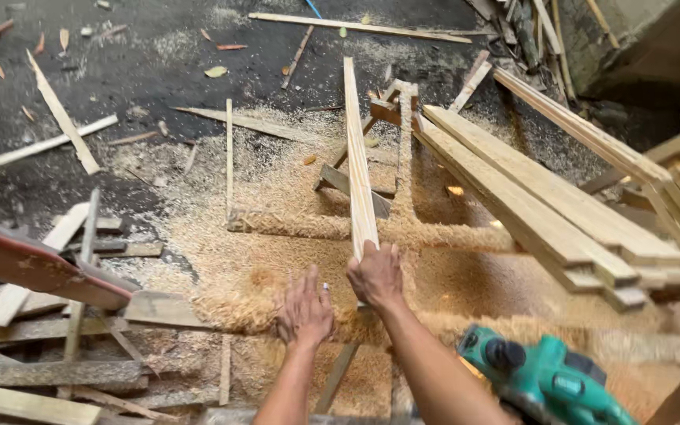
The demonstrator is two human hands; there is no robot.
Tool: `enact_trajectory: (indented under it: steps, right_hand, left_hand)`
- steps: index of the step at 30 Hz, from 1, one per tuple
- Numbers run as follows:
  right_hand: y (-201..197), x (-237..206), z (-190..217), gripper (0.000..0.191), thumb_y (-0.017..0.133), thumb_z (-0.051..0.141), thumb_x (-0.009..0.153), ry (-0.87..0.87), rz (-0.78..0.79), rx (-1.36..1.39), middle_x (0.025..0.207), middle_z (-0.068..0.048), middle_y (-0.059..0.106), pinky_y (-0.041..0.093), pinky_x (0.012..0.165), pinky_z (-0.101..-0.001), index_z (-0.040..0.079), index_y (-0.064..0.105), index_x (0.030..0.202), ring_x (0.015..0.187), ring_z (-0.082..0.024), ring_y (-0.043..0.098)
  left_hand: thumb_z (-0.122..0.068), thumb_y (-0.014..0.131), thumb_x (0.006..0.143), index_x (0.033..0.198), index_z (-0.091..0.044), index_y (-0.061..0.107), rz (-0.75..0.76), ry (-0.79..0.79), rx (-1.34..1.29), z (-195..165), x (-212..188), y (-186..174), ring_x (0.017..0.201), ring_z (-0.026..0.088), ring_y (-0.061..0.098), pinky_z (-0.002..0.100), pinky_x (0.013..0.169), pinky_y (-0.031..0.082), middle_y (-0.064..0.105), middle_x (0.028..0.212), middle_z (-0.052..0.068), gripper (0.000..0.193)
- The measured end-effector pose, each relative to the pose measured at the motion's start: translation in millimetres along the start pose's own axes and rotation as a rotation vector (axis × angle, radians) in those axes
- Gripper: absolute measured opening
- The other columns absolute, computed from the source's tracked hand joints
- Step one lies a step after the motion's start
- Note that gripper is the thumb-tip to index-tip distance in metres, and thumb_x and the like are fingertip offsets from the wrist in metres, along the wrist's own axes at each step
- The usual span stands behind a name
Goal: The person feeds long wooden boards one at a time through a stationary planing machine, guiding each board by hand as it is surfaced. The person then carries the planed boards to a pile and stacks them with other finished boards on a rack.
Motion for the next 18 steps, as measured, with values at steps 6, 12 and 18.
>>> enact_trajectory:
  steps: [6, 12, 18]
  right_hand:
    - [15, 61, 1, 0.038, 0.055, 0.028, 0.091, -0.075, -0.027, -0.075, 0.1, -0.019, 0.049, 0.052, 0.07, -0.0426, 0.001, 0.064, 0.116, 0.089, -0.028, 0.049]
    - [42, 130, -4, 0.038, 0.053, 0.023, 0.093, -0.083, -0.02, -0.017, 0.099, -0.016, 0.046, 0.056, 0.061, -0.0373, -0.001, 0.061, 0.121, 0.091, -0.028, 0.047]
    - [57, 189, -5, 0.039, 0.058, 0.032, 0.096, -0.161, -0.076, -0.132, 0.102, -0.02, 0.055, 0.048, 0.071, -0.0403, -0.001, 0.065, 0.116, 0.096, -0.032, 0.052]
  left_hand:
    - [-0.046, 0.033, 0.102, 0.163, -0.033, 0.012, 0.24, -0.241, 0.002, -8, -3, -24, 0.152, 0.026, 0.027, 0.052, 0.126, 0.005, 0.024, 0.168, 0.001, 0.066]
    - [-0.049, 0.032, 0.103, 0.162, -0.03, 0.012, 0.335, -0.263, 0.134, -12, -1, -34, 0.151, 0.024, 0.031, 0.055, 0.126, 0.005, 0.025, 0.168, 0.003, 0.065]
    - [-0.049, 0.035, 0.101, 0.161, -0.03, 0.023, 0.3, -0.339, 0.07, -11, 0, -38, 0.149, 0.021, 0.035, 0.049, 0.128, 0.011, 0.038, 0.161, 0.0, 0.064]
Point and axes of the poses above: each hand's wrist, its own x-axis towards the middle knuckle, its own y-axis out of the palm, z = x × y, the point moved 7 cm from there along x, towards the middle knuckle
